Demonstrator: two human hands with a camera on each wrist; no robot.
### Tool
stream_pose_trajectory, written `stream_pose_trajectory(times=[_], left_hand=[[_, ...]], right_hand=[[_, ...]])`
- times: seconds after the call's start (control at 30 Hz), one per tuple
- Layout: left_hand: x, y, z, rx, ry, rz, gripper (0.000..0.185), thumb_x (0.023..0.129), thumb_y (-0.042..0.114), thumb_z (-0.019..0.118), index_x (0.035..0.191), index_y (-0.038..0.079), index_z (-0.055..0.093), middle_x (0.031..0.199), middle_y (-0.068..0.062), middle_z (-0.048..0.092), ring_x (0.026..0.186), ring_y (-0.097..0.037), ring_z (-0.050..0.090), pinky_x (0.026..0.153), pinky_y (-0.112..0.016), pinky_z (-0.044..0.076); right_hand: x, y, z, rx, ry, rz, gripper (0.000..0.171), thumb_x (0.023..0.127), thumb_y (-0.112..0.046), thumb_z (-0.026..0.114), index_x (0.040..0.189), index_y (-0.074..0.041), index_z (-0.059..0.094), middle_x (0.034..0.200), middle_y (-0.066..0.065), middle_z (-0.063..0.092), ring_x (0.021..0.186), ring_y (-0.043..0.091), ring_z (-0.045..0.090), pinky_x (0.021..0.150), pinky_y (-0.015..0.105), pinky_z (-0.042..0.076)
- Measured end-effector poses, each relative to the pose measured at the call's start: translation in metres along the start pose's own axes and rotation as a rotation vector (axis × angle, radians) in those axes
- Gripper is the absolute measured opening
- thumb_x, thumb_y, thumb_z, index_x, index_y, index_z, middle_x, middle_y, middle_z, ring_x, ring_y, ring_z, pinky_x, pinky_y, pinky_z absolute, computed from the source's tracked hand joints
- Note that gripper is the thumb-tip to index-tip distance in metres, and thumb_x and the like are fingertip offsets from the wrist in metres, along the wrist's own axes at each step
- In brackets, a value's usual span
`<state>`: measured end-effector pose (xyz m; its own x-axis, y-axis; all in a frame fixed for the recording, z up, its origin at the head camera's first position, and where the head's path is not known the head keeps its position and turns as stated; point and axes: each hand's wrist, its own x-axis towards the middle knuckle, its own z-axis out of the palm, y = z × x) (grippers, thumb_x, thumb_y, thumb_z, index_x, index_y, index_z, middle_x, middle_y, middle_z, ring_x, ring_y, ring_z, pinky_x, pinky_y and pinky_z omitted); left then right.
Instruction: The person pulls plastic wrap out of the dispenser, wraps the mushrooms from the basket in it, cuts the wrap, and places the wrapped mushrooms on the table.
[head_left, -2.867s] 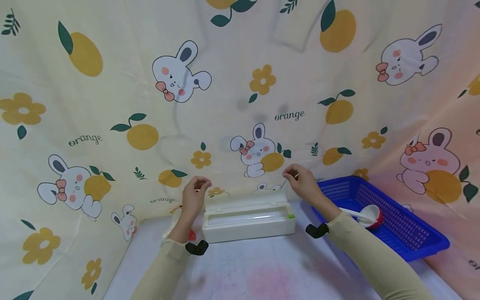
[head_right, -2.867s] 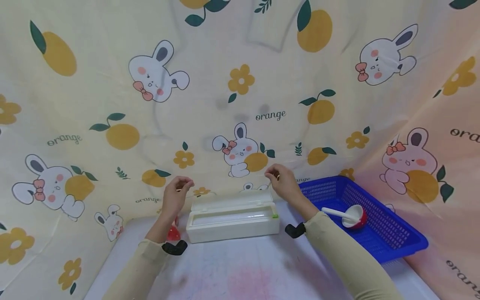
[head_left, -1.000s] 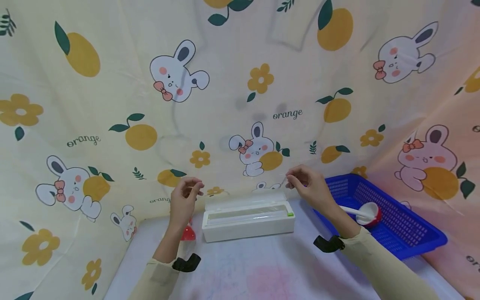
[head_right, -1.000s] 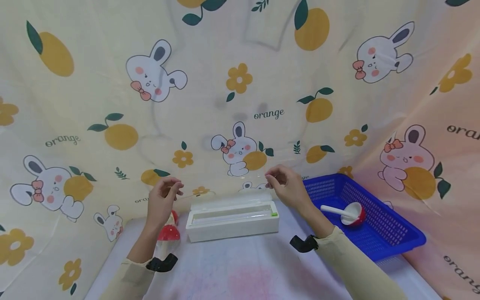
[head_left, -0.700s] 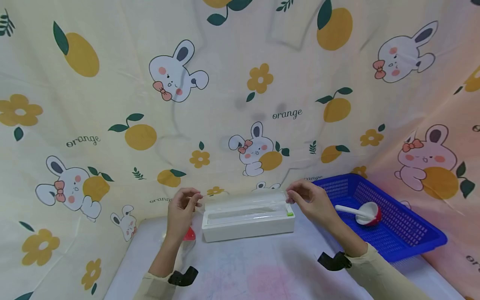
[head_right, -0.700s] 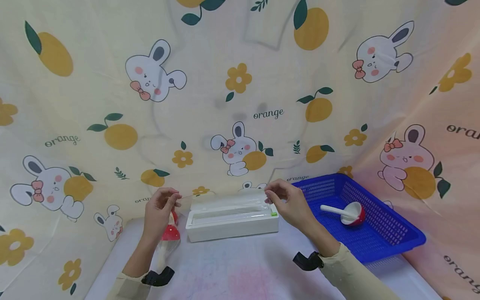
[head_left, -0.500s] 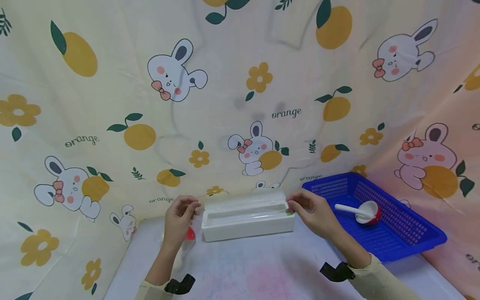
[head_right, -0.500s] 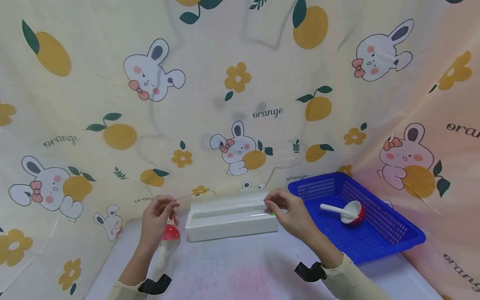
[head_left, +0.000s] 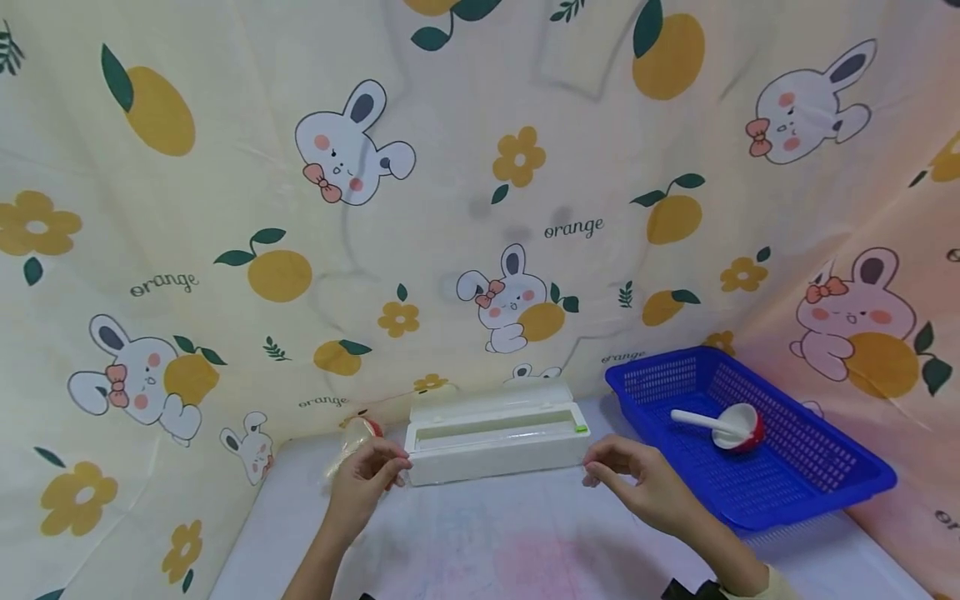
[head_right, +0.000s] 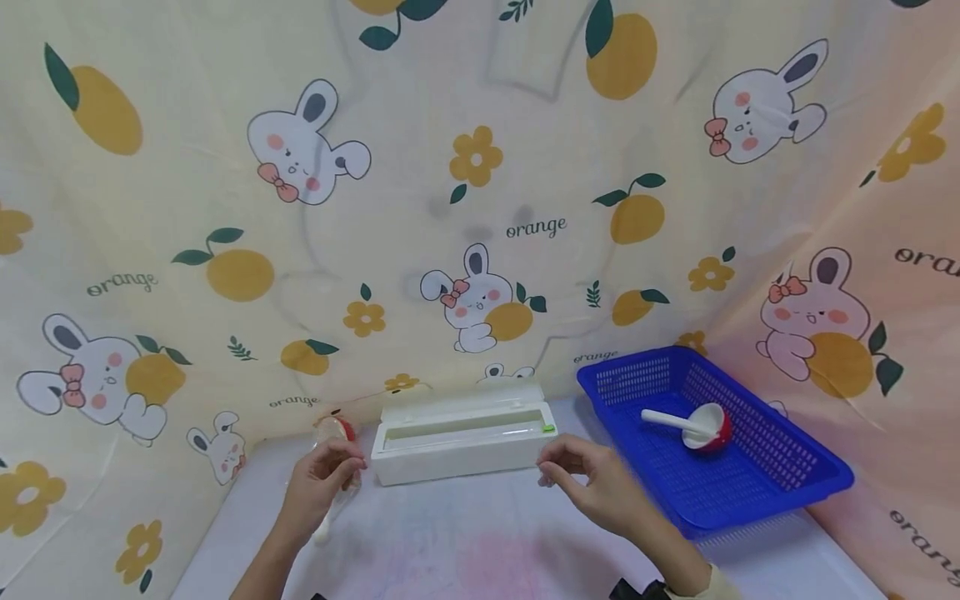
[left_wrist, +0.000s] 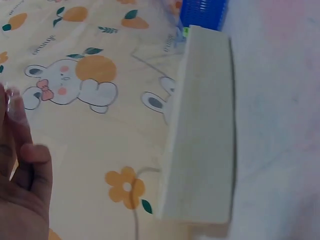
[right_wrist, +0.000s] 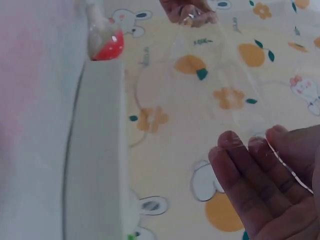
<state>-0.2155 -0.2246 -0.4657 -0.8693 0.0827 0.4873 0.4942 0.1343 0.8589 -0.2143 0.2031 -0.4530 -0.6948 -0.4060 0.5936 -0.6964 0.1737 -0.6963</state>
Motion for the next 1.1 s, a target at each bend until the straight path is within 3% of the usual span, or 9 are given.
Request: stream_pose_trajectory(times=[0.23, 0.47, 0.57, 0.67, 0.9, 1.0, 1.1], left_hand=[[-0.02, -0.012, -0.006, 0.005, -0.19, -0.13, 0.009, 0.103, 0.007, 0.07, 0.108, 0.0, 0.069, 0.095, 0.002, 0.074, 0.076, -0.012, 0.068, 0.07, -0.027, 0.059], [-0.04, -0.03, -0.008, -0.041, -0.452, -0.165, 0.01, 0.106, 0.007, 0.067, 0.111, -0.001, 0.068, 0.098, -0.007, 0.075, 0.082, -0.011, 0.071, 0.077, -0.027, 0.061], [-0.047, -0.037, -0.006, -0.042, -0.533, -0.165, 0.008, 0.106, 0.007, 0.066, 0.11, 0.0, 0.069, 0.098, -0.014, 0.074, 0.085, -0.01, 0.071, 0.08, -0.029, 0.061], [-0.053, -0.042, -0.004, 0.024, -0.596, -0.188, 0.007, 0.104, 0.01, 0.069, 0.107, 0.004, 0.071, 0.096, -0.013, 0.075, 0.087, -0.006, 0.069, 0.082, -0.027, 0.058], [-0.062, -0.049, 0.002, 0.145, -0.737, -0.412, 0.006, 0.104, 0.018, 0.072, 0.106, 0.013, 0.075, 0.094, 0.005, 0.071, 0.088, -0.006, 0.061, 0.079, -0.021, 0.051], [-0.066, -0.053, 0.004, 0.215, -0.761, -0.412, 0.002, 0.102, 0.016, 0.074, 0.103, 0.017, 0.076, 0.097, 0.008, 0.067, 0.095, -0.005, 0.056, 0.083, -0.022, 0.05], [-0.068, -0.057, 0.005, 0.279, -0.781, -0.357, 0.005, 0.099, 0.014, 0.076, 0.099, 0.019, 0.076, 0.098, 0.012, 0.064, 0.101, -0.002, 0.05, 0.088, -0.023, 0.048]], right_hand=[[-0.026, 0.017, 0.005, -0.011, -0.09, -0.024, 0.023, 0.102, 0.003, 0.069, 0.108, -0.019, 0.07, 0.094, 0.003, 0.075, 0.084, 0.017, 0.075, 0.083, 0.029, 0.062], [-0.049, 0.032, 0.007, -0.02, -0.148, -0.014, 0.026, 0.101, 0.004, 0.07, 0.108, -0.021, 0.069, 0.095, 0.001, 0.074, 0.088, 0.015, 0.074, 0.085, 0.028, 0.061], [-0.057, 0.037, 0.008, -0.019, -0.158, 0.001, 0.024, 0.1, 0.004, 0.07, 0.107, -0.019, 0.07, 0.095, 0.002, 0.074, 0.09, 0.014, 0.074, 0.085, 0.029, 0.061], [-0.065, 0.044, 0.01, -0.021, -0.171, 0.013, 0.02, 0.1, 0.004, 0.07, 0.106, -0.016, 0.07, 0.096, 0.003, 0.074, 0.093, 0.011, 0.074, 0.086, 0.029, 0.061], [-0.081, 0.067, 0.014, -0.048, -0.264, -0.084, 0.018, 0.099, 0.001, 0.073, 0.107, -0.015, 0.069, 0.101, 0.002, 0.075, 0.101, 0.013, 0.073, 0.092, 0.026, 0.057], [-0.085, 0.072, 0.016, -0.065, -0.321, -0.094, 0.02, 0.096, -0.001, 0.078, 0.105, -0.017, 0.07, 0.101, -0.002, 0.074, 0.1, 0.012, 0.071, 0.092, 0.025, 0.054], [-0.087, 0.072, 0.017, -0.108, -0.385, 0.008, 0.014, 0.096, -0.01, 0.08, 0.1, -0.022, 0.072, 0.1, -0.01, 0.07, 0.098, 0.008, 0.064, 0.086, 0.027, 0.048]])
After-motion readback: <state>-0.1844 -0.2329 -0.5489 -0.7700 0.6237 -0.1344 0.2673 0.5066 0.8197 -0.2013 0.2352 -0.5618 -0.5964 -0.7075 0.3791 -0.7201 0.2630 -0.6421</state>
